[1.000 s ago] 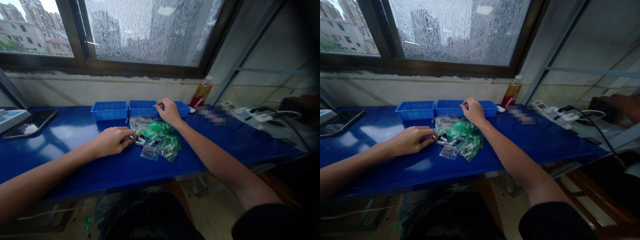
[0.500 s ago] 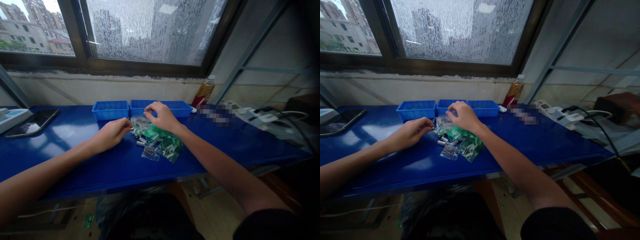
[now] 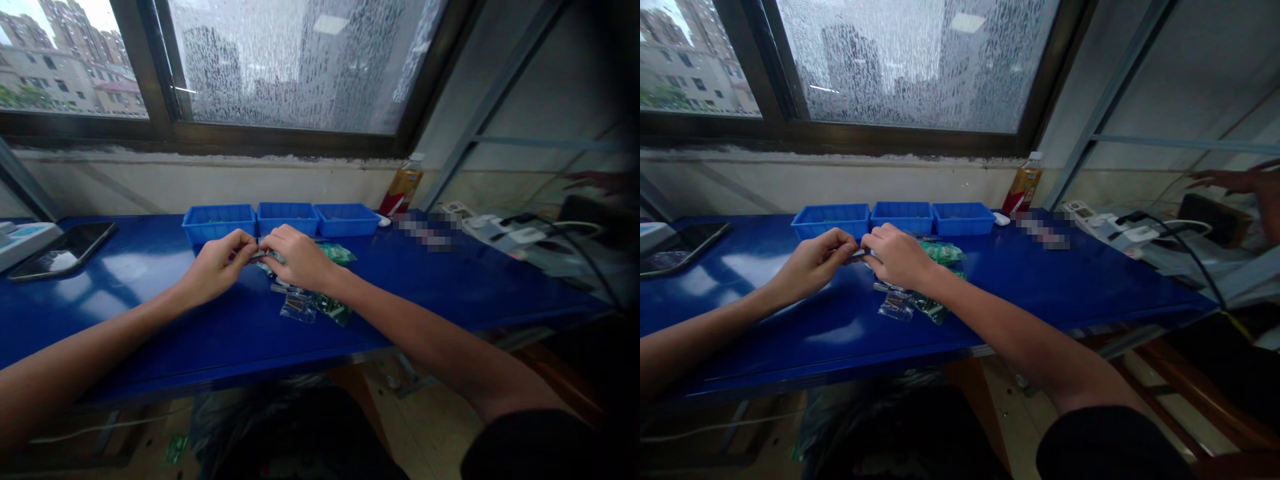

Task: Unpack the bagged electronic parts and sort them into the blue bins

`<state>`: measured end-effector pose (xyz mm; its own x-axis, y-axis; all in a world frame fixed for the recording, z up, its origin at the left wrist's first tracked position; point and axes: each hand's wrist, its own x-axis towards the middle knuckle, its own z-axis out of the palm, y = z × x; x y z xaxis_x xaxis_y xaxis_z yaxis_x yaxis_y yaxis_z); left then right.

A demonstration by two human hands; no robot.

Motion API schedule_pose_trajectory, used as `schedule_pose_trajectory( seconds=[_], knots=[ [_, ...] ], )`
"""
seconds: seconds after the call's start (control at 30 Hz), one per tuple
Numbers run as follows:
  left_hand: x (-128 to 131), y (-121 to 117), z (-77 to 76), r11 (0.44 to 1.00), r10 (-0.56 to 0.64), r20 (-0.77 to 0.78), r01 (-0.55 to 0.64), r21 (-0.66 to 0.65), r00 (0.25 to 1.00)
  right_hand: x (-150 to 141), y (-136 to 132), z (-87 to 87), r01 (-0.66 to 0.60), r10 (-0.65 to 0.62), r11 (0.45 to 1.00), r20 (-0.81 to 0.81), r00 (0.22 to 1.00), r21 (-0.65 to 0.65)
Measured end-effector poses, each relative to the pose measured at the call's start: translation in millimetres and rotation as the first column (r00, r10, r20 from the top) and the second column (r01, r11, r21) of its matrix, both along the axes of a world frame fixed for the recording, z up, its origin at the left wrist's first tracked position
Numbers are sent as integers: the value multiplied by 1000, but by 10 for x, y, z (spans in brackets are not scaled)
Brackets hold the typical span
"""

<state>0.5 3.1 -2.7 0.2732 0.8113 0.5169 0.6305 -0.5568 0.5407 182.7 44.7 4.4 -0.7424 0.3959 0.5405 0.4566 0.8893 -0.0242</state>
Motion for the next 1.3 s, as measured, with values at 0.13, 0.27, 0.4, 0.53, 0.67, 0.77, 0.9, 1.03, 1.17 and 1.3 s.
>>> schedule_pose_trajectory(
  seconds=[0.13, 0.27, 0.4, 0.53, 0.67, 0.77, 0.9, 1.03, 1.17, 1.3],
  knots=[
    [-3, -7, 32, 999, -48, -5, 49, 11, 999, 5, 0, 3, -12, 12, 1000, -29, 1000, 2],
    [-14, 15, 21, 998, -51, -47, 53, 46, 998, 11, 20, -11, -14, 14, 1000, -76, 997, 0],
    [-13, 26, -8, 998, -24, -45, 26, 53, 999, 17, 20, -14, 6, -8, 1000, -77, 997, -24],
    [1, 21, -6, 998, 6, -12, -5, 62, 1000, 19, -1, -9, 35, -42, 997, -94, 995, -75],
    [1, 23, 1, 998, 9, -17, -8, 61, 1000, 20, -5, -5, 23, -31, 995, -88, 996, -96],
    [-10, 30, -8, 998, 7, -41, -4, 64, 999, 19, 1, 2, 18, -22, 998, -58, 998, -66],
    [-15, 33, -17, 998, 14, -52, -11, 68, 999, 10, -9, 11, 40, -42, 997, -36, 998, -67],
    [-3, 23, 3, 999, 9, -36, -7, 44, 999, -5, -43, 12, 89, -92, 991, -22, 996, -103],
    [-8, 20, 29, 999, 39, -47, -38, 17, 998, -7, -65, 19, 84, -91, 990, -61, 994, -117],
    [-23, 28, 27, 998, 57, -60, -58, -29, 997, -10, -62, 31, -3, -1, 998, -51, 999, -69]
  ],
)
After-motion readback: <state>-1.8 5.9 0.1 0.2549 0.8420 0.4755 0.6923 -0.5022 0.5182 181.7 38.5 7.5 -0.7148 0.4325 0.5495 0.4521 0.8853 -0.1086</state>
